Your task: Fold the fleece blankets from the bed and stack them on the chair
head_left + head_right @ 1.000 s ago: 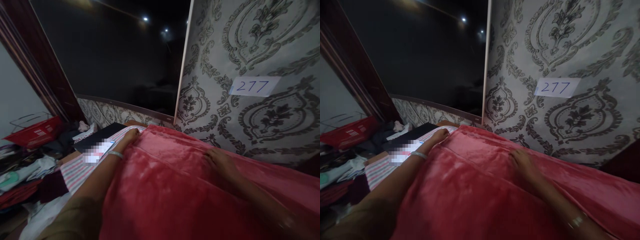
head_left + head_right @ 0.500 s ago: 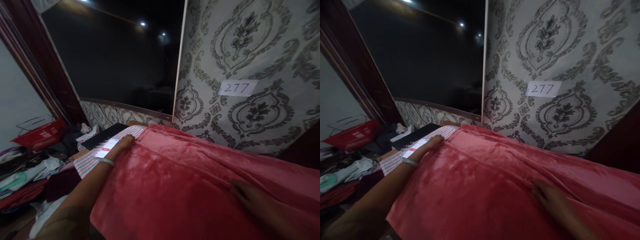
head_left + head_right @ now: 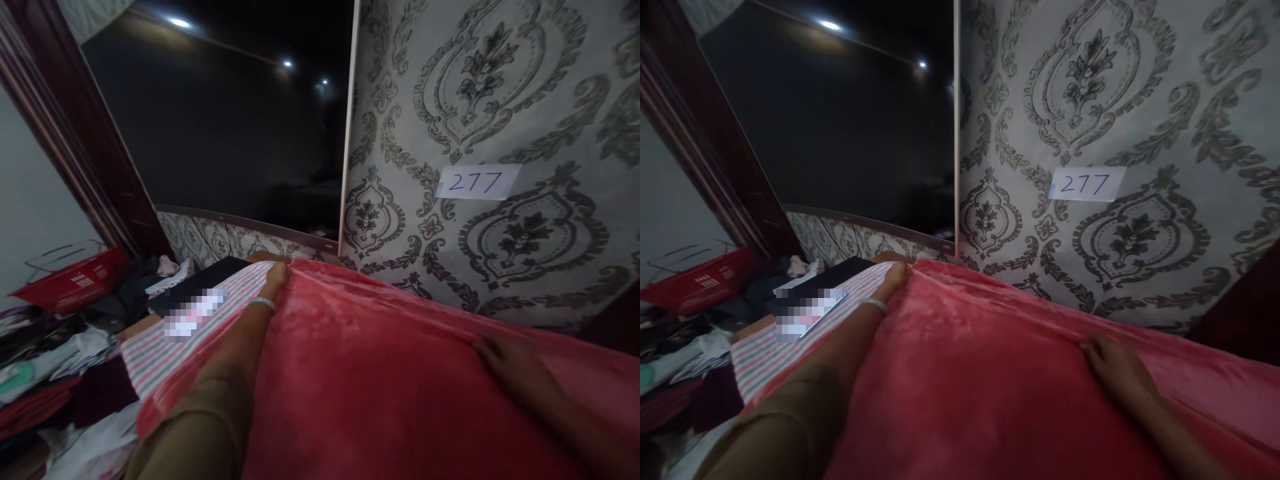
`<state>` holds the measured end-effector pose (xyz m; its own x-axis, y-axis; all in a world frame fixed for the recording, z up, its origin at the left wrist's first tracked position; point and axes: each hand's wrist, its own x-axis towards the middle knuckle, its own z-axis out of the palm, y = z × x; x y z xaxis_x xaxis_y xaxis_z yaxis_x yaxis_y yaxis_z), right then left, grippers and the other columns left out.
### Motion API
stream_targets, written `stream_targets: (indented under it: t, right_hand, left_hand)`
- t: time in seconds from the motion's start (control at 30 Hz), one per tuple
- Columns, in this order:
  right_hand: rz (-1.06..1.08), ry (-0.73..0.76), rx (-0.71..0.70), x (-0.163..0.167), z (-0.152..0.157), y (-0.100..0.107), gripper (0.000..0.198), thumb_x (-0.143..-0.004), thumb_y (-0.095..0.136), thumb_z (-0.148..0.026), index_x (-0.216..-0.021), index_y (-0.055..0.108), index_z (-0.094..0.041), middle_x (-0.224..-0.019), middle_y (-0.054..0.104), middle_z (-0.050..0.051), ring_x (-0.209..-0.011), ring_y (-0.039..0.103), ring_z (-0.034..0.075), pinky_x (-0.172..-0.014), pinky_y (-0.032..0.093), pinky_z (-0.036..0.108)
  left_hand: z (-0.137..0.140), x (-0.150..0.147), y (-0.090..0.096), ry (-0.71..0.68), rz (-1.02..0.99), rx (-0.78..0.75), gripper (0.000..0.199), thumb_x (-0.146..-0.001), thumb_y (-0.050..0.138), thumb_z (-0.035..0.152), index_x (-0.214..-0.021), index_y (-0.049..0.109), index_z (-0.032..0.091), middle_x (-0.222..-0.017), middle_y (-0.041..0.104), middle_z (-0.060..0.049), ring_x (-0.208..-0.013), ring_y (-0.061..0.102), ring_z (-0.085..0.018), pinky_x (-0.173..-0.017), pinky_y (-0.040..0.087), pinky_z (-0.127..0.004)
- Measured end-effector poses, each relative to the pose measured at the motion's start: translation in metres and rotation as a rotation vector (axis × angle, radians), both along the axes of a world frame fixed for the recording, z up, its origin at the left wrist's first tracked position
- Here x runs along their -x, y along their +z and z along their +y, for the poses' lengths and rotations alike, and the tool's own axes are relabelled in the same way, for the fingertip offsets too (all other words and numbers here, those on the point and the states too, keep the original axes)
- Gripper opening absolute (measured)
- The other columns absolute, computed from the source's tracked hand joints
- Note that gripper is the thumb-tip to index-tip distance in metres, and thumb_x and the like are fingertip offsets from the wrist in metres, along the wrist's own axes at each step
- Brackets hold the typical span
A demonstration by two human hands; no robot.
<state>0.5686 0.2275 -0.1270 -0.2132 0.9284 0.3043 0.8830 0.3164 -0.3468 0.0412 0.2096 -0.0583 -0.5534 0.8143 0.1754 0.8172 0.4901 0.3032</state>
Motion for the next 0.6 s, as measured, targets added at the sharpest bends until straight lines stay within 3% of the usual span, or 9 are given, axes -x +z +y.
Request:
stream_targets:
  t: [0.13, 0.23, 0.43, 0.53, 0.6]
  right_hand:
    - [0.052, -0.025, 0.042, -0.001, 0.006, -0.03, 0.048, -0.079, 0.035, -0.057, -0.087, 0.068, -0.023, -0.1, 0.075, 0.017, -0.095, 0.071, 0.037, -0.083, 0.055, 0.047]
    - [0.082, -0.013, 0.006, -0.007, 0.006, -0.039, 0.047, -0.083, 0.034, -0.06, -0.084, 0.067, -0.027, -0.099, 0.075, 0.017, -0.092, 0.071, 0.038, -0.079, 0.056, 0.049]
    - [0.083, -0.003, 0.013, -0.01, 0.004, -0.038, 0.049, -0.086, 0.037, -0.059, -0.094, 0.071, -0.024, -0.107, 0.073, 0.018, -0.098, 0.07, 0.038, -0.084, 0.055, 0.05]
    - [0.04, 0.048, -0.018, -0.008, 0.0, -0.026, 0.052, -0.089, 0.033, -0.054, -0.101, 0.07, -0.02, -0.112, 0.071, 0.019, -0.103, 0.068, 0.037, -0.087, 0.054, 0.05]
    - [0.001, 0.114, -0.11, -0.008, -0.008, -0.017, 0.053, -0.09, 0.031, -0.051, -0.104, 0.07, -0.017, -0.112, 0.07, 0.021, -0.105, 0.066, 0.038, -0.091, 0.052, 0.052]
  left_hand:
    - [0.006, 0.001, -0.028, 0.029, -0.031, 0.019, 0.025, -0.093, 0.053, 0.028, -0.109, 0.066, 0.015, -0.12, 0.07, -0.018, -0.114, 0.065, -0.027, -0.086, 0.048, -0.03]
    - [0.004, 0.006, -0.034, 0.03, -0.044, 0.01, 0.028, -0.095, 0.049, 0.032, -0.114, 0.062, 0.014, -0.122, 0.069, -0.02, -0.116, 0.064, -0.028, -0.087, 0.047, -0.032]
    - [-0.012, 0.017, -0.022, 0.013, -0.102, 0.028, 0.028, -0.093, 0.052, 0.03, -0.113, 0.063, 0.014, -0.118, 0.07, -0.017, -0.108, 0.066, -0.026, -0.083, 0.047, -0.03]
    - [-0.038, 0.023, -0.014, -0.012, -0.154, 0.038, 0.027, -0.09, 0.056, 0.03, -0.109, 0.066, 0.014, -0.115, 0.072, -0.014, -0.103, 0.068, -0.024, -0.083, 0.048, -0.028]
    - [-0.066, 0.028, -0.008, -0.035, -0.196, 0.048, 0.028, -0.087, 0.057, 0.031, -0.108, 0.067, 0.015, -0.111, 0.073, -0.012, -0.098, 0.068, -0.023, -0.082, 0.05, -0.028]
